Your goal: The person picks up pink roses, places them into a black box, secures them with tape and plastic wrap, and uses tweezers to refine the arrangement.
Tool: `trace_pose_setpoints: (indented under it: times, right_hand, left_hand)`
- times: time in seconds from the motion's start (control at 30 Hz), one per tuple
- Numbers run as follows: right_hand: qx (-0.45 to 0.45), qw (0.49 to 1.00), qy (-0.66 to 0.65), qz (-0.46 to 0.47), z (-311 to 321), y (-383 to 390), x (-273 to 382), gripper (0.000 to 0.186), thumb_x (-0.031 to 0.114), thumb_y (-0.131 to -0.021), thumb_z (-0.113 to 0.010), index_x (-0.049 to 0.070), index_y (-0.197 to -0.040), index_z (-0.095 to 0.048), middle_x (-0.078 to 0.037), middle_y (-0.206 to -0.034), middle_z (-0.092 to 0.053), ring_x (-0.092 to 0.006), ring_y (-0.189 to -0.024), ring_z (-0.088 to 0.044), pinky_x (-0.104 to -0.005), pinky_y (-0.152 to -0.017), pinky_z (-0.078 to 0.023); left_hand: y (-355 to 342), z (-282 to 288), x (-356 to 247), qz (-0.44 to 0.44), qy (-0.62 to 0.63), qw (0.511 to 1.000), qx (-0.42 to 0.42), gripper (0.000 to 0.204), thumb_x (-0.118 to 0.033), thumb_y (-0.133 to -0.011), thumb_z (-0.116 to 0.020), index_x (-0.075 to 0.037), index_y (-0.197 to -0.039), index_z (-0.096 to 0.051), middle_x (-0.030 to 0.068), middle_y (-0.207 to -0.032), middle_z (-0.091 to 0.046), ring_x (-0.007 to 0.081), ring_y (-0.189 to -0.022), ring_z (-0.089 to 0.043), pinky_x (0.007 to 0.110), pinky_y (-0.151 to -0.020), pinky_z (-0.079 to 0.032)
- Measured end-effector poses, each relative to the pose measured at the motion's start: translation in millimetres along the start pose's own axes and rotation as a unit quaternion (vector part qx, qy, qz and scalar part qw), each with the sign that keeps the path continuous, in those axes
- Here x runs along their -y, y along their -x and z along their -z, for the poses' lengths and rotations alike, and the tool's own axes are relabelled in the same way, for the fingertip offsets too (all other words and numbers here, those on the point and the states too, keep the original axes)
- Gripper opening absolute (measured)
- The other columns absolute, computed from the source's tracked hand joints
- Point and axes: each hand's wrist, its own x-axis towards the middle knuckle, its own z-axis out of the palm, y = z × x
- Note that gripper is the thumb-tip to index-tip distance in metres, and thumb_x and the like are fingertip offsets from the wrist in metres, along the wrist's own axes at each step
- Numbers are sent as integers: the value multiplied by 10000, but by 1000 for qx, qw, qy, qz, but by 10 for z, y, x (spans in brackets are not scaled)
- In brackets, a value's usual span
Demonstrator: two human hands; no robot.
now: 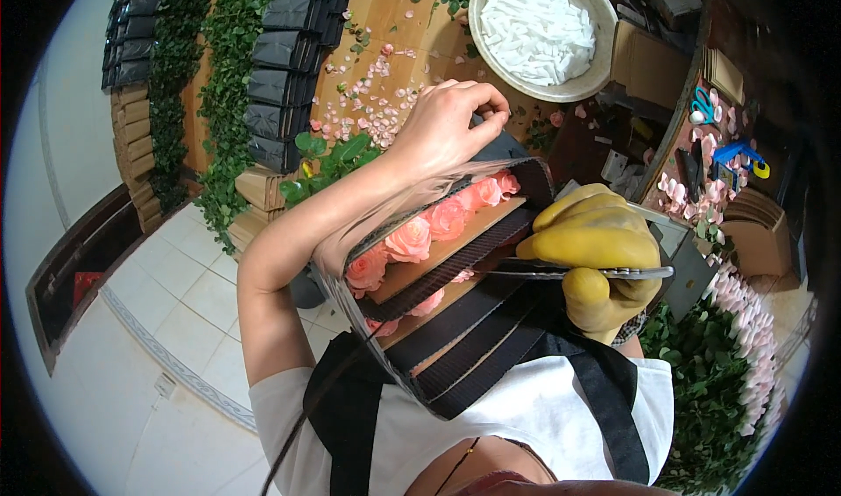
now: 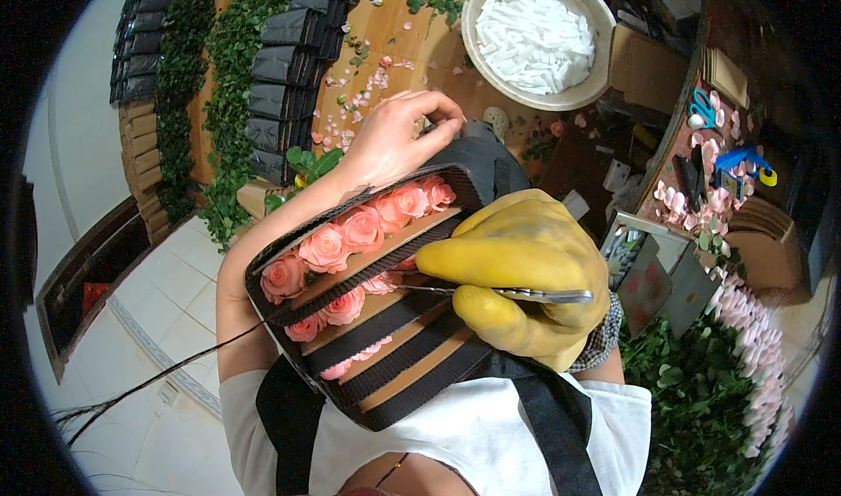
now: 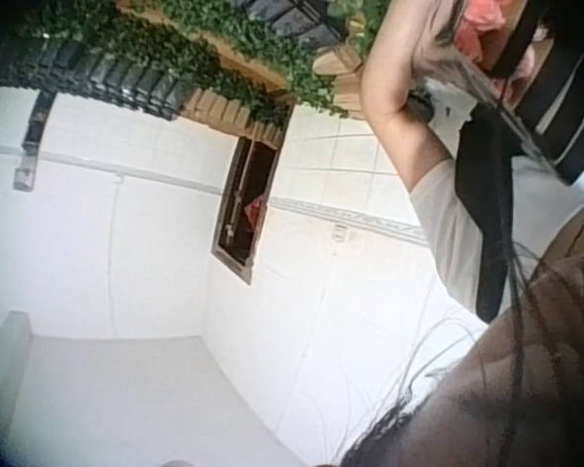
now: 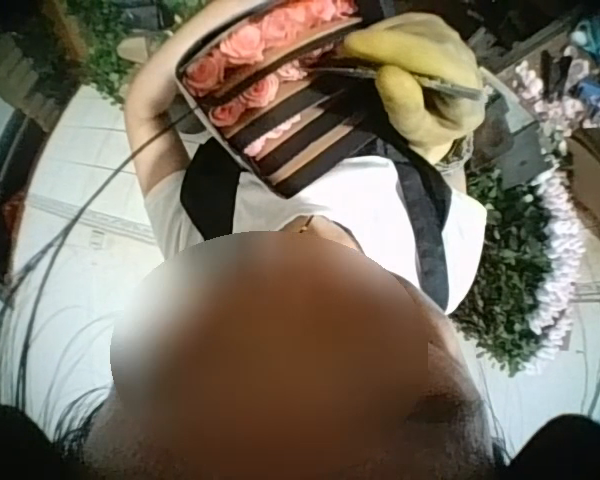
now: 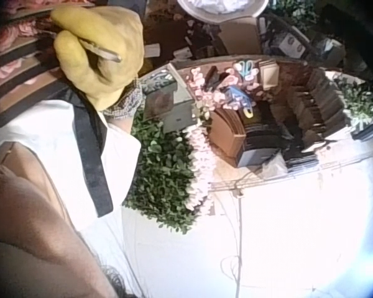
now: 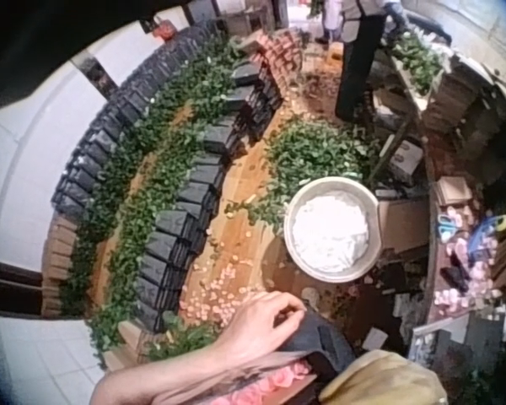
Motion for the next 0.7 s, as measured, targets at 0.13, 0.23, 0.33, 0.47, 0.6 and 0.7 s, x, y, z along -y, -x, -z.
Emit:
trace_pose_setpoints:
  times: [0.13, 0.23, 0.33, 0.47, 0.6, 0.7]
  right_hand:
    - [8, 999, -50, -5, -13, -6, -1, 360, 335, -926, -681, -19, -861, -687, -119, -743, -682, -233, -611, -600, -360, -583, -499]
    - [10, 1000, 2, 27, 1, 5, -20, 343, 317, -933, -673, -18, -863, -686, -116, -741, -680, -231, -605, -596, -357, -582, -497]
    - [26, 999, -17, 32, -1, -26, -20, 331, 302, -938, -664, -14, -843, -683, -114, -736, -678, -230, -602, -592, -353, -577, -496]
    - [-16, 999, -43, 6, -19, 23, -5, 369, 332, -942, -661, -11, -804, -674, -109, -726, -674, -226, -586, -578, -353, -562, -491]
    - [-86, 995, -51, 18, 33, 84, -48, 379, 357, -944, -660, 0, -819, -661, -101, -699, -653, -225, -567, -558, -351, -542, -481]
    - [-116, 986, -109, 39, 235, 78, -87, 368, 382, -972, -609, 18, -925, -639, -90, -740, -616, -213, -648, -571, -348, -604, -496]
  left_hand:
    - [-5, -17, -14, -4, 4, 1000, -1, 181, -206, -902, -660, -54, -997, -689, 88, -909, -701, 221, -903, -658, 361, -830, -503]
    - [1, -22, -2, -5, 2, 1000, 1, 183, -210, -902, -660, -56, -996, -689, 87, -922, -703, 223, -909, -659, 361, -836, -502]
    - [14, -31, 3, 4, 4, 1000, -3, 182, -212, -902, -659, -62, -1001, -689, 84, -939, -705, 222, -928, -662, 357, -844, -503]
    - [14, -26, -33, 18, 9, 1000, 5, 184, -214, -903, -658, -67, -1010, -688, 81, -952, -706, 224, -948, -664, 356, -852, -504]
    - [24, -28, -52, 22, 12, 1000, 5, 185, -212, -905, -658, -67, -1016, -688, 81, -951, -706, 226, -953, -663, 360, -860, -501]
    - [-26, -24, -82, 12, 24, 1000, 16, 227, -225, -900, -679, -61, -1057, -675, 82, -927, -700, 221, -952, -659, 366, -872, -496]
